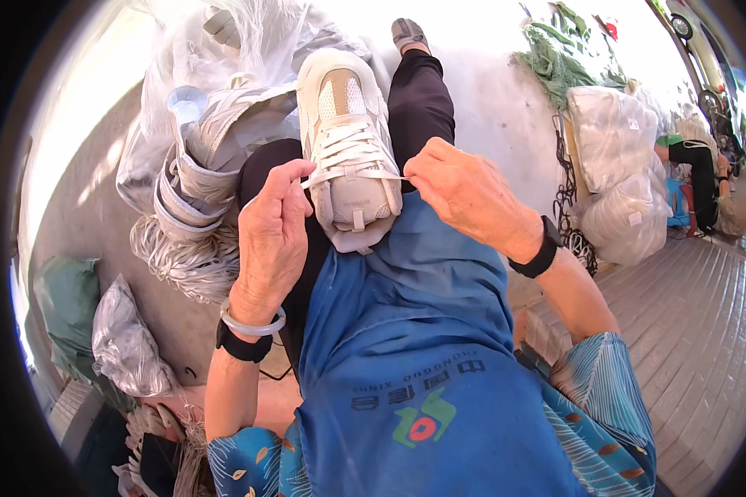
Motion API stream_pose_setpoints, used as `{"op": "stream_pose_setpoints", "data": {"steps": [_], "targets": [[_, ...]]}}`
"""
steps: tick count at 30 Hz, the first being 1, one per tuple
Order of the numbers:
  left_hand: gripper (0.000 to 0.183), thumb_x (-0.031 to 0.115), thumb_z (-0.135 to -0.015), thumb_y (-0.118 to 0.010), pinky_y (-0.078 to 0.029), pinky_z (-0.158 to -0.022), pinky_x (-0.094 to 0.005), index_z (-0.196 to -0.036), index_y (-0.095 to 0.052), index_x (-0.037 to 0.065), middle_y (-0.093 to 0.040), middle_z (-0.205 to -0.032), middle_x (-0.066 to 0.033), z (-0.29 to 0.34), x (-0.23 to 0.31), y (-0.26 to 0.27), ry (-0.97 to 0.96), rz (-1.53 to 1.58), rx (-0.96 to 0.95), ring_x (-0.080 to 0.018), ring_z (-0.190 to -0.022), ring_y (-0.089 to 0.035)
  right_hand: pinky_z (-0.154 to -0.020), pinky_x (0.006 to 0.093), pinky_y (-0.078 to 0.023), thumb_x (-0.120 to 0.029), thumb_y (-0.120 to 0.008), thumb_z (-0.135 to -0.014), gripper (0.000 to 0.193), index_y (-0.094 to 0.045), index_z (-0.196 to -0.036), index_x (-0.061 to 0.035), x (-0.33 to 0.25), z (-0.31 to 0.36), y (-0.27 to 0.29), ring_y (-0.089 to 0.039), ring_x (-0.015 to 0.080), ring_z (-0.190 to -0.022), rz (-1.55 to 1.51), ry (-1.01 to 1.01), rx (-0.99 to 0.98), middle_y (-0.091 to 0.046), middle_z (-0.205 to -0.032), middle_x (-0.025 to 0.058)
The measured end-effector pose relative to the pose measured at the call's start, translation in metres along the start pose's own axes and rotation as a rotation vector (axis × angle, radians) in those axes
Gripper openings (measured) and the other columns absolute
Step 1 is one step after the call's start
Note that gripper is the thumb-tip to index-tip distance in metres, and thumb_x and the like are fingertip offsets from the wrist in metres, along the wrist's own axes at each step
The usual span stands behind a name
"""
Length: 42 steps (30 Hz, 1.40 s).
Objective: Lacing a new shoe as part of an assembly process.
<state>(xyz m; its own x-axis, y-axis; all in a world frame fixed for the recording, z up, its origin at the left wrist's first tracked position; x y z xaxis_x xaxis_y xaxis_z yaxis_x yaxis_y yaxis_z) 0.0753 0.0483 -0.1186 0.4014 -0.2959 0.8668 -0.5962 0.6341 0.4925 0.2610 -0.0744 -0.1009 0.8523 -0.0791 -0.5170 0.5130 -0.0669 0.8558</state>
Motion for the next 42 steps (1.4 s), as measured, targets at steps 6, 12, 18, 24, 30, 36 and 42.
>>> {"op": "stream_pose_setpoints", "data": {"steps": [6, 12, 18, 24, 30, 36, 42], "targets": [[0.013, 0.009, -0.095, -0.057, -0.046, -0.070, -0.0254, -0.103, -0.063, 0.001, -0.060, -0.081, -0.0039, -0.006, 0.005, -0.010, -0.089, -0.099, 0.062, -0.0107, -0.074, -0.054, -0.059, 0.0362, -0.050, -0.009, -0.065, -0.085, 0.010, -0.065, -0.095, -0.0067, -0.020, -0.020, -0.009, -0.062, 0.0261, -0.068, -0.144, 0.044, 0.195, -0.056, -0.086, 0.0066], [0.010, 0.004, -0.088, -0.063, -0.049, -0.070, -0.0294, -0.098, -0.061, 0.000, -0.060, -0.083, -0.0081, -0.016, 0.007, -0.018, -0.199, -0.172, 0.031, -0.0176, -0.075, -0.059, -0.056, 0.0383, -0.052, -0.006, -0.064, -0.078, 0.006, -0.060, -0.080, -0.0025, -0.027, -0.028, -0.016, -0.066, 0.0286, -0.065, 0.060, 0.000, 0.136, -0.057, -0.085, 0.0123], [0.015, 0.000, -0.082, -0.063, -0.049, -0.069, -0.0329, -0.097, -0.058, 0.001, -0.058, -0.083, -0.0094, -0.021, 0.012, -0.018, -0.195, -0.189, 0.006, -0.0212, -0.075, -0.058, -0.055, 0.0391, -0.050, -0.009, -0.064, -0.079, 0.009, -0.059, -0.082, -0.0032, -0.031, -0.039, -0.017, -0.062, 0.0305, -0.064, 0.227, -0.034, 0.085, -0.053, -0.082, 0.0111], [0.017, 0.004, -0.080, -0.065, -0.047, -0.067, -0.0308, -0.095, -0.056, 0.002, -0.057, -0.081, -0.0073, -0.015, 0.004, -0.016, -0.120, -0.118, -0.016, -0.0175, -0.075, -0.056, -0.064, 0.0353, -0.050, -0.008, -0.059, -0.075, 0.008, -0.061, -0.081, -0.0032, 0.004, -0.043, -0.017, -0.061, 0.0261, -0.071, -0.384, 0.012, -0.028, -0.060, -0.078, 0.0115], [0.017, 0.007, -0.081, -0.067, -0.046, -0.063, -0.0275, -0.095, -0.058, 0.002, -0.057, -0.081, -0.0044, -0.019, 0.000, -0.011, -0.111, -0.075, 0.041, -0.0125, -0.073, -0.054, -0.064, 0.0373, -0.051, -0.011, -0.064, -0.075, 0.013, -0.063, -0.087, -0.0040, -0.016, -0.035, -0.017, -0.062, 0.0271, -0.069, -0.198, 0.019, 0.109, -0.059, -0.083, 0.0115], [0.015, 0.005, -0.083, -0.067, -0.045, -0.061, -0.0239, -0.096, -0.060, 0.003, -0.056, -0.079, -0.0015, -0.023, 0.004, -0.013, -0.124, -0.080, 0.022, -0.0094, -0.069, -0.051, -0.060, 0.0360, -0.048, -0.009, -0.061, -0.073, 0.011, -0.062, -0.081, -0.0028, -0.007, -0.046, -0.022, -0.059, 0.0266, -0.063, -0.316, -0.021, 0.063, -0.058, -0.074, 0.0125], [0.024, 0.002, -0.079, -0.067, -0.045, -0.066, -0.0245, -0.103, -0.064, 0.004, -0.053, -0.082, -0.0021, -0.023, 0.014, -0.022, -0.154, -0.060, -0.058, -0.0105, -0.072, -0.051, -0.052, 0.0219, -0.032, -0.003, -0.061, -0.073, 0.005, -0.062, -0.077, -0.0045, 0.019, -0.041, -0.032, -0.037, 0.0018, -0.057, -0.970, -0.266, -0.285, -0.043, -0.061, -0.0087]]}}
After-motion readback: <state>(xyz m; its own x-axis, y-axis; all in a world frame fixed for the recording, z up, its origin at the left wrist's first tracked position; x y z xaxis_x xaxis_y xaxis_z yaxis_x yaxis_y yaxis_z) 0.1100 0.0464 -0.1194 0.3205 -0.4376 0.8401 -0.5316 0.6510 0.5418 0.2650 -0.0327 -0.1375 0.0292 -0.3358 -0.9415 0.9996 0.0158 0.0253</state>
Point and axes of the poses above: each hand's wrist, its own z-axis away from the middle knuckle, its own y-axis out of the back of the hand, x = y × z, the point moved 5 cm from there along -z, towards the middle knuckle
